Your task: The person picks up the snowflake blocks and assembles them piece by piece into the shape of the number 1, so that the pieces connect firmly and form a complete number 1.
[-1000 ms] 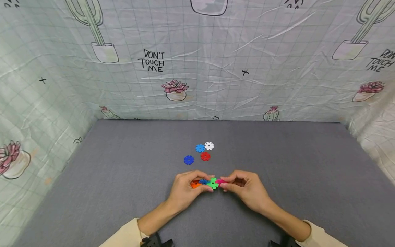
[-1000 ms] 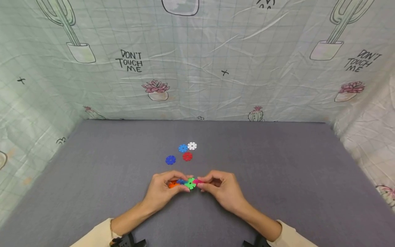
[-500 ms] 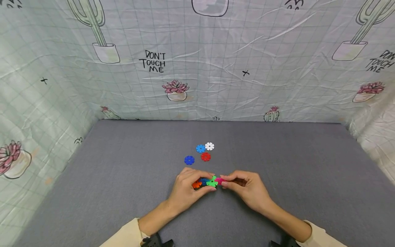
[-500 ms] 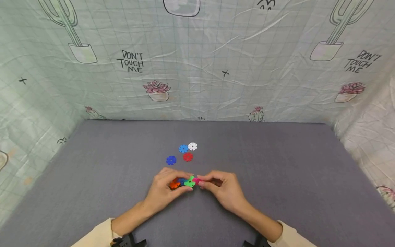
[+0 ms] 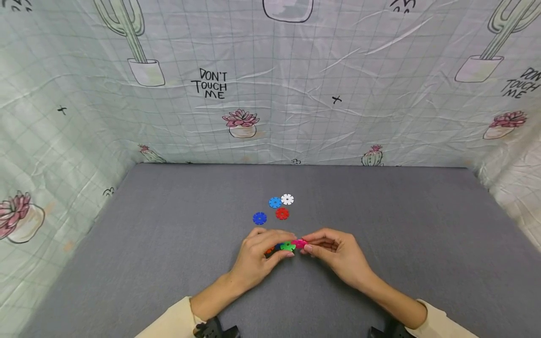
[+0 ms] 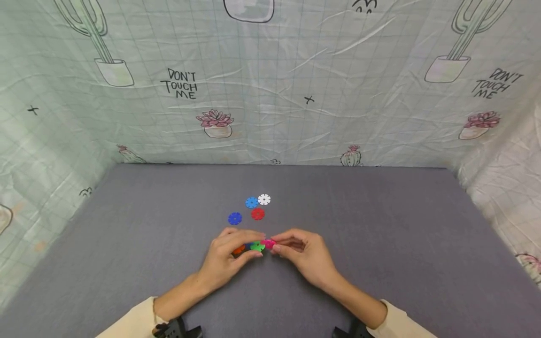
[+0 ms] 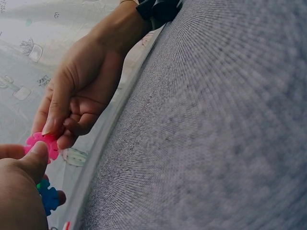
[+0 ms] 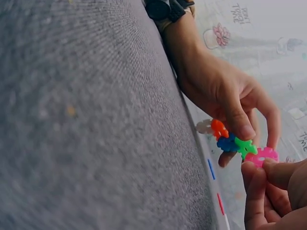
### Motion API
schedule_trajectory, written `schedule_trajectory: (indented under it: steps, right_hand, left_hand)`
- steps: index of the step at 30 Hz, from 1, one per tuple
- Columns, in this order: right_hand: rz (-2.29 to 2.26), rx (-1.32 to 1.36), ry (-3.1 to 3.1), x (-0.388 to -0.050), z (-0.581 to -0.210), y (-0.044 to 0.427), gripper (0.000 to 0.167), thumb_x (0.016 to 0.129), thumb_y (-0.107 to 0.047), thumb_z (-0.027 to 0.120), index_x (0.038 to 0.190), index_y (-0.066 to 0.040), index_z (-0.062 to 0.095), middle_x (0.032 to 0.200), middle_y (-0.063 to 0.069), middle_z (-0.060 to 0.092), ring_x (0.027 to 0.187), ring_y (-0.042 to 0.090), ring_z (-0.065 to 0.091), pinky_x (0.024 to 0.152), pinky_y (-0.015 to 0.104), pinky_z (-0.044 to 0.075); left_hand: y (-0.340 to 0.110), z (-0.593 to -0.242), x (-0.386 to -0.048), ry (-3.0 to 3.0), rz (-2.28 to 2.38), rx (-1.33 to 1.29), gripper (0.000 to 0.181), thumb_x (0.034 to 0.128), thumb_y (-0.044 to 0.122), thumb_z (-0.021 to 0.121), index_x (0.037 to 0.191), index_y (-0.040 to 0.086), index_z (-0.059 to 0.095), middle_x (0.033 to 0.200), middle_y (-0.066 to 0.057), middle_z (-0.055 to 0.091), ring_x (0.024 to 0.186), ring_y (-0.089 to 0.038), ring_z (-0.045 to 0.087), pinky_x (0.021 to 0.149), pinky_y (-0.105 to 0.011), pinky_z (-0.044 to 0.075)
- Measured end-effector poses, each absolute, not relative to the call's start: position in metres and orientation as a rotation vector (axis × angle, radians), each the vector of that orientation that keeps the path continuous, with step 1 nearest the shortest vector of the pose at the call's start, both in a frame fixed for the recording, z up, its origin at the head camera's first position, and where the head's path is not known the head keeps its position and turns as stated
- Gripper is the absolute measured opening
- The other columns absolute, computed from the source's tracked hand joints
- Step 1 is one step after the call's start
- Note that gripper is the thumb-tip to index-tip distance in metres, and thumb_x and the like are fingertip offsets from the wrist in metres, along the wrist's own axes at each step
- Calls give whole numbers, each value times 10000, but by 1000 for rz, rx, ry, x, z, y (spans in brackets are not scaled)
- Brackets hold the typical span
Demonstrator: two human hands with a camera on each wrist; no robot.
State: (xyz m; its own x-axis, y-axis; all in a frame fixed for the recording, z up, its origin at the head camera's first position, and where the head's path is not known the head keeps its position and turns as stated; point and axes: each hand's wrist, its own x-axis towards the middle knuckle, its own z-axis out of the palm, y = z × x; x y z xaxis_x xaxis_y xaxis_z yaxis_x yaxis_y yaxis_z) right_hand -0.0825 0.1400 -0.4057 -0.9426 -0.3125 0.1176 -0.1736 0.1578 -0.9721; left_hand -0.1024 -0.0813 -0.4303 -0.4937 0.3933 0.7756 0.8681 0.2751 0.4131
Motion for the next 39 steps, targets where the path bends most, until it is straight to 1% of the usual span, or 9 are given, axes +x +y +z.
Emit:
schedule_trajectory:
  steps: [2, 8, 14, 17, 21, 26, 30, 33, 39]
  right_hand:
    - [-1899, -480, 2303, -83, -405, 141, 183, 862, -148, 718, 1021, -59, 702, 906, 61, 715, 819, 288, 692, 700, 369, 551]
    - [-1883, -495, 2306, -87, -403, 144, 206, 868, -166, 716, 1037, -50, 693, 918, 65, 712, 812, 304, 685, 699, 368, 551]
    - [-1878, -492, 2377, -96, -401, 151, 223, 888, -175, 696, 1043, -15, 685, 960, 60, 709, 834, 293, 676, 707, 341, 546]
    - [-1875, -479, 2410, -103, -398, 153, 218, 890, -187, 696, 1047, -37, 687, 991, 47, 707, 876, 269, 674, 736, 326, 543]
    - [-1836, -472, 2474, -114, -396, 152, 207, 882, -223, 708, 1039, -88, 700, 995, 11, 702, 897, 217, 666, 748, 311, 537]
    - [-1764, -492, 2566, -130, -398, 143, 214, 880, -272, 710, 1031, -120, 714, 998, -28, 695, 943, 151, 638, 782, 305, 520]
    - [-1724, -500, 2619, -142, -401, 132, 213, 877, -260, 715, 1027, -108, 718, 987, -35, 693, 936, 135, 632, 792, 328, 516]
    - [-1697, -497, 2664, -150, -401, 125, 208, 874, -228, 721, 1034, -95, 716, 972, -28, 689, 918, 138, 632, 771, 341, 519]
    - [-1635, -511, 2766, -165, -402, 114, 177, 862, -171, 734, 1027, -111, 721, 907, -10, 682, 841, 161, 630, 716, 330, 522]
  left_hand:
    - [-81, -430, -102, -2009, -1158, -1136, 395, 722, 103, 808, 1098, 124, 688, 1052, 17, 697, 974, -68, 637, 776, -293, 435]
    - [-81, -428, -102, -2012, -1152, -1135, 387, 742, 98, 791, 1113, 136, 689, 1071, 21, 692, 990, -66, 631, 786, -283, 431]
    - [-80, -428, -103, -2012, -1153, -1133, 428, 710, 74, 804, 1117, 137, 686, 1070, 20, 690, 989, -74, 633, 795, -290, 436]
    - [-80, -428, -103, -2013, -1156, -1139, 437, 712, 64, 801, 1127, 135, 680, 1076, 18, 687, 993, -80, 632, 800, -293, 436]
    - [-80, -428, -103, -2017, -1154, -1152, 437, 737, 65, 785, 1152, 138, 668, 1096, 17, 677, 1001, -92, 625, 815, -293, 429]
    - [-80, -428, -103, -2010, -1143, -1165, 441, 751, 58, 771, 1171, 135, 661, 1103, 12, 668, 1001, -106, 620, 825, -307, 431]
    - [-80, -428, -103, -2008, -1130, -1167, 434, 764, 54, 762, 1179, 127, 658, 1107, 6, 665, 999, -111, 619, 831, -315, 432]
    - [-80, -428, -103, -2005, -1115, -1169, 420, 777, 62, 755, 1181, 123, 657, 1112, 3, 665, 1002, -113, 619, 829, -320, 433]
    - [-80, -428, -103, -2008, -1098, -1170, 420, 776, 70, 758, 1182, 122, 661, 1121, 0, 665, 999, -107, 620, 815, -323, 433]
